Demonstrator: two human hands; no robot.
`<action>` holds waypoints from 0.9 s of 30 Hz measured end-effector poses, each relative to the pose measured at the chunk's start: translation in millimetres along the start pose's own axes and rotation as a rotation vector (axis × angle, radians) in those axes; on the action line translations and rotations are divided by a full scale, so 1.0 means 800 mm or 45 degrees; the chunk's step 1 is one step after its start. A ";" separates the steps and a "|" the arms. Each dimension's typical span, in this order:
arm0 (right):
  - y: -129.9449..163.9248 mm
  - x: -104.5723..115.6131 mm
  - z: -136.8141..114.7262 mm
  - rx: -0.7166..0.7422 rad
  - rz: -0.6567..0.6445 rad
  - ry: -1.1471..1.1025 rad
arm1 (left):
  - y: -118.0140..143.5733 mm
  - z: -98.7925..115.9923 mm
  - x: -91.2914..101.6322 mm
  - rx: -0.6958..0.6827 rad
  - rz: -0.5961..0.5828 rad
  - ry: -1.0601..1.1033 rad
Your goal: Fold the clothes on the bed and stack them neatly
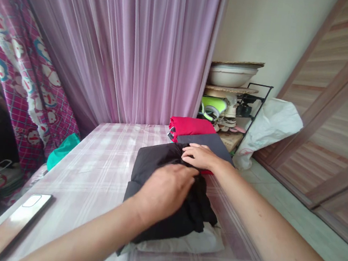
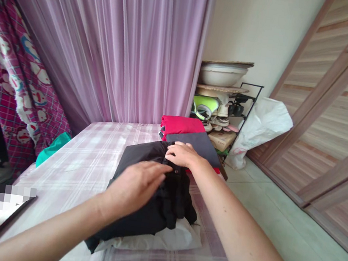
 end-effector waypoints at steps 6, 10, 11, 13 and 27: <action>0.002 -0.005 -0.055 -0.428 0.118 0.082 | 0.029 -0.106 -0.043 0.359 -0.053 -0.294; 0.006 -0.046 -0.083 -0.484 0.220 0.103 | 0.024 -0.090 -0.114 0.313 0.006 -0.417; 0.010 -0.063 -0.080 -0.466 0.233 0.124 | 0.023 -0.084 -0.125 0.300 0.028 -0.427; 0.021 -0.095 -0.063 -0.413 0.292 0.168 | 0.020 -0.076 -0.139 0.273 0.049 -0.425; 0.058 -0.134 -0.031 -0.473 0.397 0.269 | 0.116 -0.150 -0.085 0.995 0.182 0.777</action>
Point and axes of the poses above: each hand's wrist, its own y-axis away from the middle knuckle, its own x-axis out of the back of the hand, z = x × y, the point moved 1 cm from there along -y, towards the middle knuckle, and after that the axes turned 2 degrees about -y, right-handed, at the moved point
